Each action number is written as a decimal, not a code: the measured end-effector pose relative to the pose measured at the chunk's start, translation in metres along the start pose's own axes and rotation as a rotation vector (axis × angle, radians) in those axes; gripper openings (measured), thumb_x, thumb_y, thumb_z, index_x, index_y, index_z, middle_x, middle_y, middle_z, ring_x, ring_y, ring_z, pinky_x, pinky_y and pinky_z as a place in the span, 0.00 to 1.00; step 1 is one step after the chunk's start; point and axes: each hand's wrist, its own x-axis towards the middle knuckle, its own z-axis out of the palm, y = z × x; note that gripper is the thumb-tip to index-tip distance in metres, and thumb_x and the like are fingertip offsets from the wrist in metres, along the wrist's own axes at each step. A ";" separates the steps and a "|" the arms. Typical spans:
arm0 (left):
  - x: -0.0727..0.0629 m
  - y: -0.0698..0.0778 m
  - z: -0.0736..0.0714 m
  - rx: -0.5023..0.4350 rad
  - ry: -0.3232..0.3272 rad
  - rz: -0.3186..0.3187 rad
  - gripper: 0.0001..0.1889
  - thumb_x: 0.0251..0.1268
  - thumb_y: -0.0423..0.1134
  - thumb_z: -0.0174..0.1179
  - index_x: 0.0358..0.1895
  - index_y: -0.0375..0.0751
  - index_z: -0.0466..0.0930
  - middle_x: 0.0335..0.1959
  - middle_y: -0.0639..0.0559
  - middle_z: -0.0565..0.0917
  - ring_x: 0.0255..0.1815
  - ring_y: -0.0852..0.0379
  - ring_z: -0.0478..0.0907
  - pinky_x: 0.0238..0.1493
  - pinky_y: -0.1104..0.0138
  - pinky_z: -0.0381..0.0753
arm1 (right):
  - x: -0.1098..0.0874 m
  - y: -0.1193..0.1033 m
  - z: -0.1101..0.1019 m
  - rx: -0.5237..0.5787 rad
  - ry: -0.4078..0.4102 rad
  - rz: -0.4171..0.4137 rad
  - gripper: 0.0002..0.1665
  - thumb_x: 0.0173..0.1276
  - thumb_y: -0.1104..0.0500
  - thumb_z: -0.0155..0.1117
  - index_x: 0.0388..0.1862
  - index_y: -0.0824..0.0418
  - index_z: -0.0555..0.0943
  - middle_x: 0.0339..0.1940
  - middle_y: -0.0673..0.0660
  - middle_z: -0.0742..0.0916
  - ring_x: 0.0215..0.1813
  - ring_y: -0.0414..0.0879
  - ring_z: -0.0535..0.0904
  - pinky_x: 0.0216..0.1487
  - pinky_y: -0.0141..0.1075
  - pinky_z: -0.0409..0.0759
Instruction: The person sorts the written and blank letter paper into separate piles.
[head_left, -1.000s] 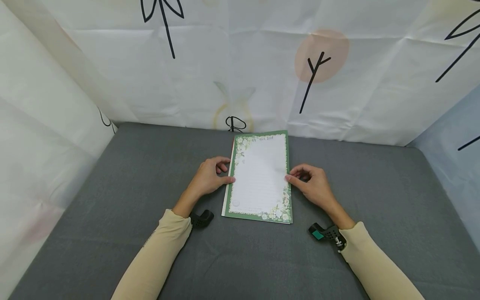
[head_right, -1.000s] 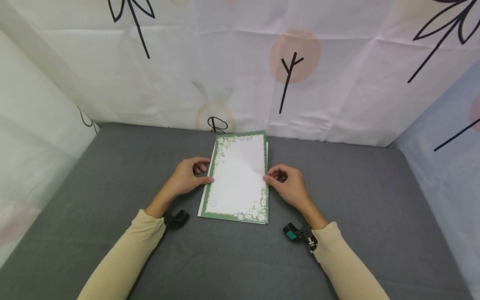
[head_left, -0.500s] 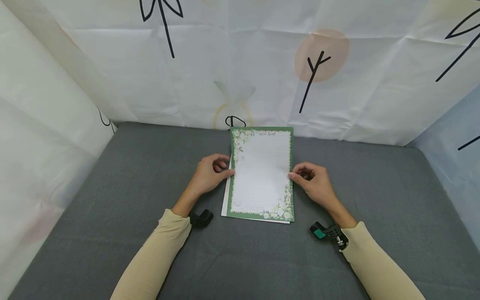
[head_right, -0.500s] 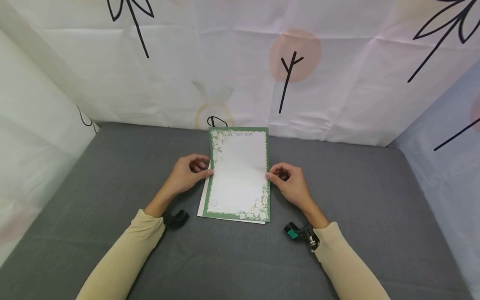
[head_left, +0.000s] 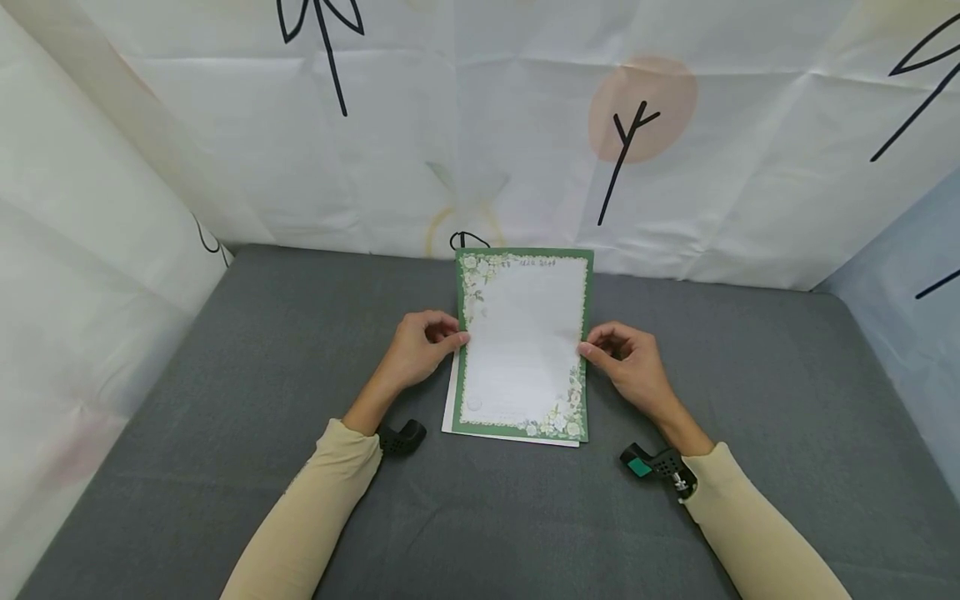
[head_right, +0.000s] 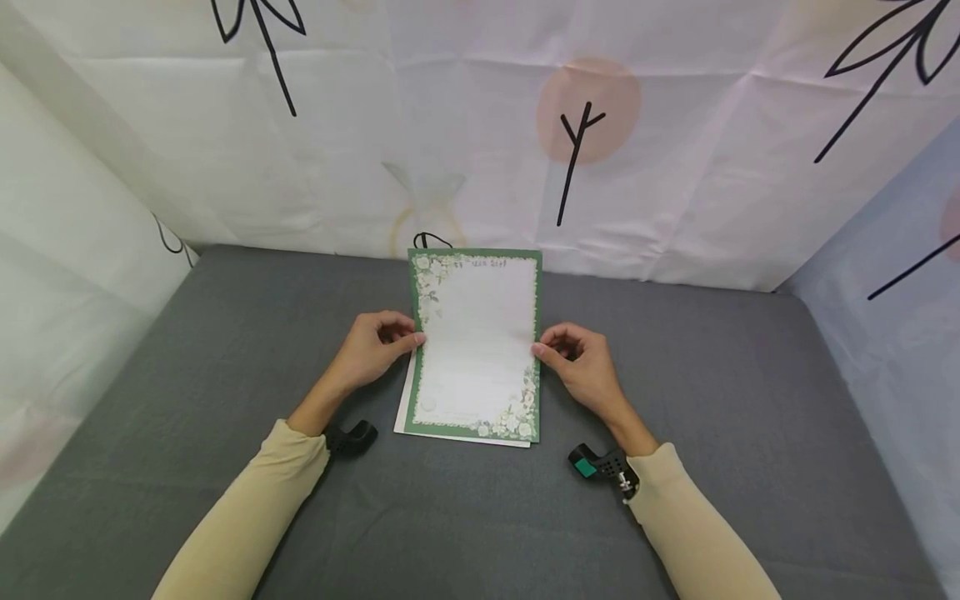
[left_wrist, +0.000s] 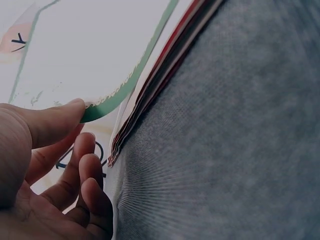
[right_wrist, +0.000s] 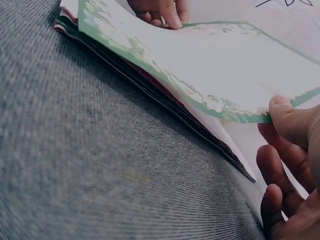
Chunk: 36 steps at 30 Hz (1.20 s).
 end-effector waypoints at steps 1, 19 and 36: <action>0.000 0.000 0.000 -0.004 0.004 0.006 0.09 0.67 0.35 0.69 0.43 0.32 0.86 0.32 0.46 0.84 0.30 0.53 0.77 0.31 0.65 0.75 | 0.000 0.000 0.000 -0.002 0.003 0.006 0.04 0.66 0.76 0.67 0.38 0.72 0.83 0.29 0.59 0.85 0.27 0.44 0.74 0.30 0.32 0.71; 0.001 0.003 -0.002 -0.094 0.044 0.030 0.08 0.67 0.33 0.68 0.44 0.32 0.87 0.36 0.42 0.88 0.35 0.51 0.83 0.37 0.66 0.80 | 0.001 0.000 0.003 -0.008 0.043 0.027 0.06 0.66 0.75 0.66 0.41 0.73 0.86 0.32 0.53 0.88 0.33 0.40 0.81 0.35 0.29 0.77; 0.001 0.014 -0.007 -0.241 0.049 -0.011 0.10 0.67 0.29 0.66 0.47 0.26 0.84 0.36 0.40 0.85 0.30 0.52 0.84 0.37 0.53 0.86 | 0.003 -0.028 0.005 0.077 0.063 0.192 0.10 0.71 0.70 0.66 0.43 0.80 0.83 0.29 0.48 0.88 0.29 0.45 0.81 0.31 0.33 0.80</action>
